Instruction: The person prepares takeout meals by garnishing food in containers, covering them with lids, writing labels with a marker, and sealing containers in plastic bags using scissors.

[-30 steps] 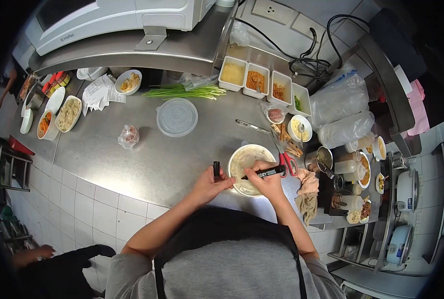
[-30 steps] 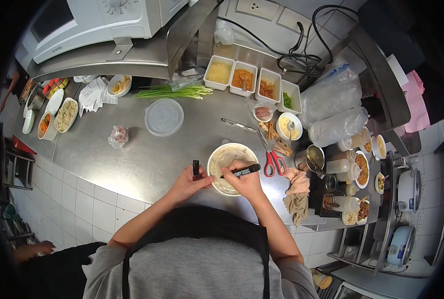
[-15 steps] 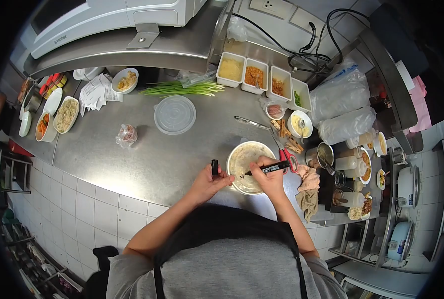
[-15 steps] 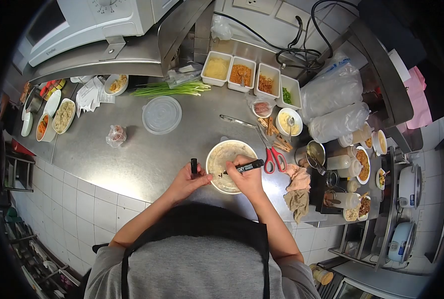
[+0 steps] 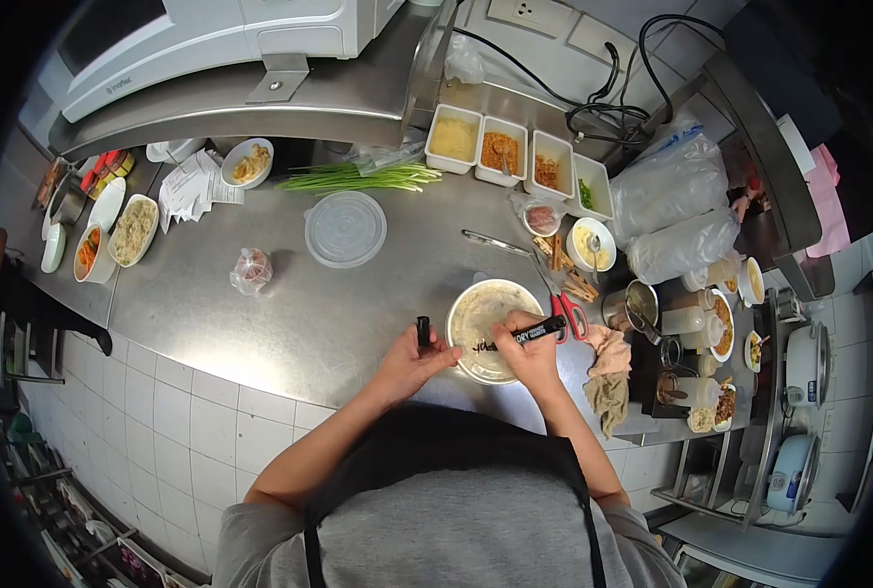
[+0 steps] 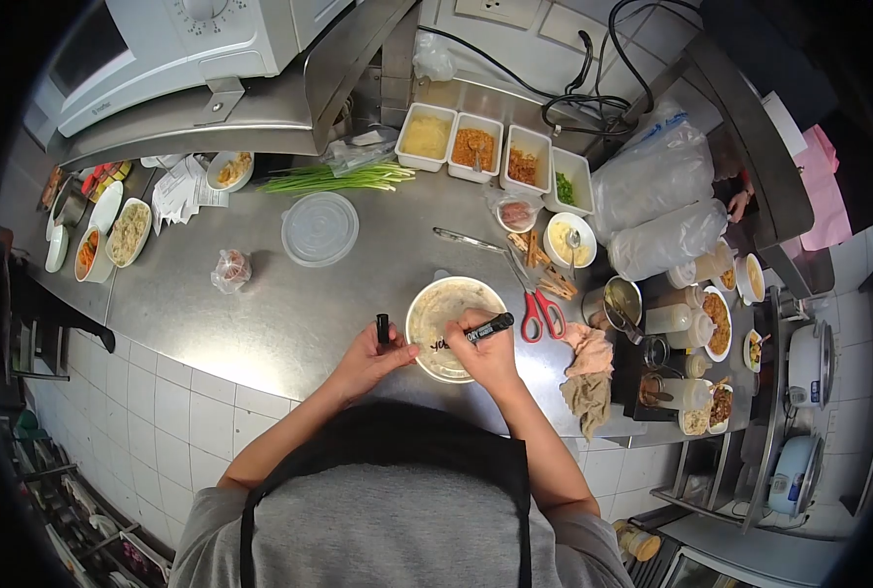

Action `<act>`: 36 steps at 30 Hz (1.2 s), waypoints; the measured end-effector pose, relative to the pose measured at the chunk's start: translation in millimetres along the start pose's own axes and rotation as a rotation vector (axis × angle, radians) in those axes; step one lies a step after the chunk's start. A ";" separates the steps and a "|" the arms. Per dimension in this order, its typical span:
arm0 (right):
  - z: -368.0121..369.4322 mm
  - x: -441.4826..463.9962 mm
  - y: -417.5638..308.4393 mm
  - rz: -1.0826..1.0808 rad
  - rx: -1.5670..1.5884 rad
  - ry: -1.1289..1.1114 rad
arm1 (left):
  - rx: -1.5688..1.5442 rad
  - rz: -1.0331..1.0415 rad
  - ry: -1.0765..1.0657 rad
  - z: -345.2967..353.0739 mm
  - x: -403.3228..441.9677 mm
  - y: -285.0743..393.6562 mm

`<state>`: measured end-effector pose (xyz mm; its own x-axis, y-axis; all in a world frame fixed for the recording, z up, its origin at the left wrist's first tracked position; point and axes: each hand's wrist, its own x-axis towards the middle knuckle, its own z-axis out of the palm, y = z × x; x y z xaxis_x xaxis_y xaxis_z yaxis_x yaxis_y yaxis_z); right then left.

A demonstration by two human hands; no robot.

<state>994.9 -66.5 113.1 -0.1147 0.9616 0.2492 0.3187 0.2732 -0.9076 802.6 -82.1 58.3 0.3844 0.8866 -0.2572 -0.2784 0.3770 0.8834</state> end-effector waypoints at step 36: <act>10.2 47.8 -23.8 -0.165 0.091 0.194 | 0.862 0.700 0.390 -46.5 90.8 126.8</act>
<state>972.2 -27.3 143.2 0.0272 0.8935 0.4482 0.2237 0.4316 -0.8739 761.3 58.6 128.7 0.0470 0.9067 0.4192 0.4226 -0.3983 0.8141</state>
